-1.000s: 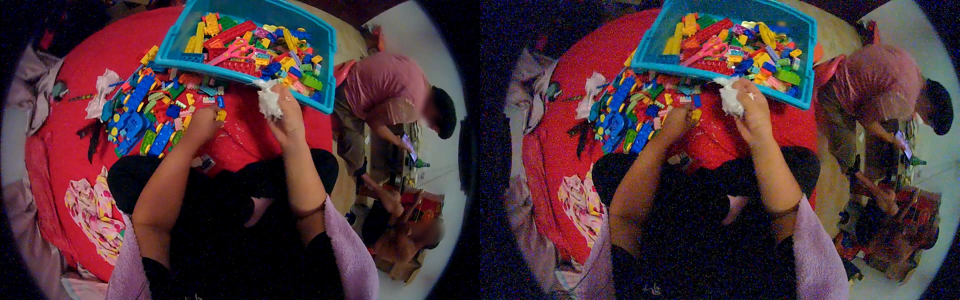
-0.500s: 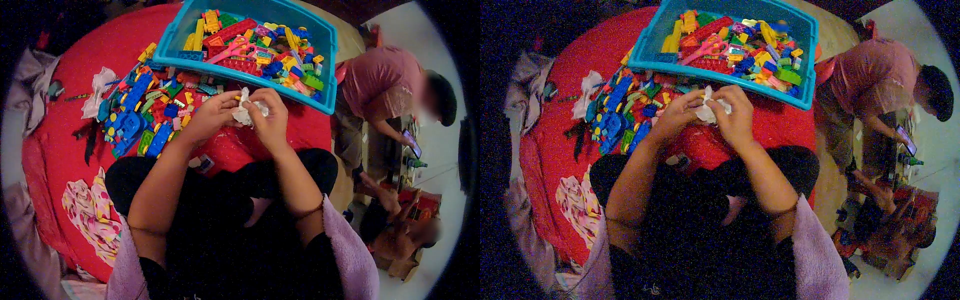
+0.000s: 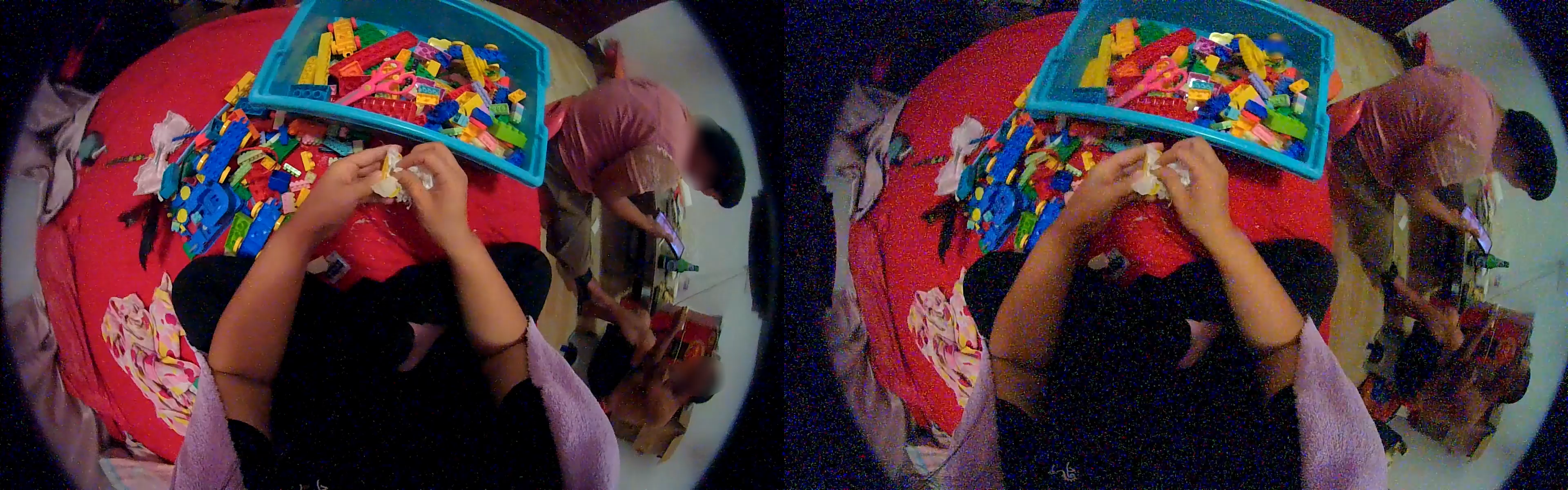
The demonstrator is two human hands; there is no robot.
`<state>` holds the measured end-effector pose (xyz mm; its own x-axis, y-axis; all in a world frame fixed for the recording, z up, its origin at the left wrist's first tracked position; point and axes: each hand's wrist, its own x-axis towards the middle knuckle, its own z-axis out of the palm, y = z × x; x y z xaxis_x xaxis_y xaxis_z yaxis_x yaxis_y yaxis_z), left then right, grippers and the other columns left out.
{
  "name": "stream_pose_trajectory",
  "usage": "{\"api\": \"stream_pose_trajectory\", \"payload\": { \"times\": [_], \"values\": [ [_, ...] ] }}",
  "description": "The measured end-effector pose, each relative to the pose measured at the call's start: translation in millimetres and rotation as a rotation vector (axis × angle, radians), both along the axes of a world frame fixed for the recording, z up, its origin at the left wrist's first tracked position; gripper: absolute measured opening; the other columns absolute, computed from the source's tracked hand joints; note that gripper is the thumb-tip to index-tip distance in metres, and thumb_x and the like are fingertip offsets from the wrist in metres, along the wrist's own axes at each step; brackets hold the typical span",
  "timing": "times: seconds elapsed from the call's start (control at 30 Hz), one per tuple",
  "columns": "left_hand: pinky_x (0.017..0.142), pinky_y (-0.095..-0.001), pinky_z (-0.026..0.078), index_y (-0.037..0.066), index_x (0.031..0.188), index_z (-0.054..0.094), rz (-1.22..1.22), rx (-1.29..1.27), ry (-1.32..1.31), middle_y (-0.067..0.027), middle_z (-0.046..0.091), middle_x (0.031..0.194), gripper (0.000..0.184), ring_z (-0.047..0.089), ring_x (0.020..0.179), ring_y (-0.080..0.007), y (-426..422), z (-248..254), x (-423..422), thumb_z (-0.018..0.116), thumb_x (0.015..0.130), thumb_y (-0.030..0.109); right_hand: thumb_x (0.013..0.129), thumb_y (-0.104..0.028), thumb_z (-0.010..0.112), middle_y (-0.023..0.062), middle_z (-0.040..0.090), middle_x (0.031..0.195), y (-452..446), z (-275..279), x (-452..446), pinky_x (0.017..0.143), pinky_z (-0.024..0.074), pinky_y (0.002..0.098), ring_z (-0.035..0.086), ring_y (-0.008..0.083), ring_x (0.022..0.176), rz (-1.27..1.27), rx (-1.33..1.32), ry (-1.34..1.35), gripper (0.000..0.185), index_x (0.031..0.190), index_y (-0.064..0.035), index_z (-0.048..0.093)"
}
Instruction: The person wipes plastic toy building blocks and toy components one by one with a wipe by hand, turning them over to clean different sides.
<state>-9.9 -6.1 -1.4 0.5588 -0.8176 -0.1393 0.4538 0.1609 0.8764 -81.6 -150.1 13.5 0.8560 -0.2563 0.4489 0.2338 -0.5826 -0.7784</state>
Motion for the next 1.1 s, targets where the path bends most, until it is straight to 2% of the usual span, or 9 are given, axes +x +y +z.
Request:
{"api": "stream_pose_trajectory", "payload": {
  "times": [0.03,0.2,0.27,0.4,0.67,0.8,0.83,0.9,1.1],
  "values": [
    [0.083,-0.0286,0.045,0.003,0.129,0.035,-0.009,0.036,0.040,-0.0099,0.050,0.117,0.053,0.052,0.102,-0.0179,0.3,-0.6,0.8,0.055,0.084,0.024,0.068,-0.007,0.064,0.0112,0.055,0.076,-3.2,-1.6,0.6,0.068,0.0454,0.0339,0.056,0.0268,0.076,-0.034,-0.036,0.021,0.013,0.078,-0.0033,0.058],
    [0.081,-0.0278,0.046,0.005,0.130,0.033,0.016,0.021,0.020,-0.0100,0.050,0.116,0.053,0.053,0.100,-0.0167,-0.9,4.2,4.0,0.054,0.085,0.023,0.068,-0.006,0.065,0.0110,0.055,0.079,-7.4,-2.4,-0.4,0.068,0.0459,0.0337,0.056,0.0268,0.076,-0.171,-0.055,0.080,0.013,0.079,-0.0032,0.058],
    [0.081,-0.0272,0.046,0.005,0.130,0.033,0.055,0.018,0.019,-0.0100,0.050,0.115,0.053,0.053,0.100,-0.0162,-0.9,2.7,4.3,0.054,0.085,0.022,0.067,-0.007,0.067,0.0113,0.055,0.081,-1.2,0.9,-1.3,0.068,0.0460,0.0332,0.056,0.0267,0.076,-0.210,0.062,-0.037,0.015,0.078,-0.0033,0.058],
    [0.078,-0.0252,0.046,0.007,0.130,0.034,0.059,-0.033,0.010,-0.0083,0.052,0.109,0.053,0.053,0.097,-0.0153,2.2,1.1,6.2,0.055,0.083,0.020,0.065,-0.008,0.070,0.0111,0.055,0.081,15.3,5.9,-4.5,0.068,0.0460,0.0331,0.056,0.0265,0.076,0.009,-0.009,-0.044,0.018,0.078,-0.0029,0.059],
    [0.082,-0.0297,0.046,0.007,0.126,0.036,0.054,-0.045,0.048,-0.0084,0.051,0.110,0.047,0.054,0.097,-0.0173,1.4,-5.2,6.0,0.054,0.084,0.017,0.066,-0.010,0.069,0.0109,0.055,0.078,3.9,-10.2,-0.2,0.067,0.0457,0.0328,0.056,0.0266,0.076,-0.109,0.000,0.016,0.018,0.077,-0.0026,0.058],
    [0.082,-0.0321,0.047,0.006,0.123,0.036,0.180,0.007,0.109,-0.0100,0.050,0.111,0.043,0.053,0.098,-0.0198,-1.8,-3.3,3.1,0.053,0.085,0.017,0.066,-0.010,0.070,0.0110,0.056,0.079,2.8,-5.0,-0.9,0.068,0.0460,0.0330,0.056,0.0270,0.077,-0.202,0.051,0.030,0.019,0.078,-0.0026,0.058],
    [0.082,-0.0325,0.047,0.005,0.122,0.036,0.221,0.060,0.127,-0.0108,0.050,0.111,0.042,0.053,0.099,-0.0207,-1.9,-2.6,2.9,0.053,0.085,0.018,0.066,-0.010,0.070,0.0110,0.056,0.079,4.9,-2.4,-0.7,0.068,0.0460,0.0330,0.056,0.0270,0.077,-0.201,0.051,0.030,0.019,0.078,-0.0026,0.058],
    [0.082,-0.0323,0.048,0.005,0.121,0.037,0.231,0.109,0.139,-0.0113,0.050,0.111,0.041,0.053,0.099,-0.0207,-1.7,-1.0,3.9,0.053,0.085,0.018,0.066,-0.010,0.070,0.0117,0.056,0.081,12.0,1.6,-0.5,0.069,0.0463,0.0331,0.056,0.0273,0.077,-0.025,-0.040,-0.051,0.020,0.081,-0.0030,0.060],
    [0.080,-0.0309,0.049,0.003,0.114,0.042,0.223,0.161,0.101,-0.0120,0.054,0.105,0.036,0.056,0.093,-0.0199,-0.7,1.0,5.8,0.057,0.083,0.014,0.067,-0.009,0.069,0.0120,0.057,0.082,9.5,-7.3,-0.1,0.069,0.0463,0.0317,0.057,0.0266,0.077,-0.053,0.015,-0.017,0.020,0.083,-0.0025,0.061]
  ]
}}
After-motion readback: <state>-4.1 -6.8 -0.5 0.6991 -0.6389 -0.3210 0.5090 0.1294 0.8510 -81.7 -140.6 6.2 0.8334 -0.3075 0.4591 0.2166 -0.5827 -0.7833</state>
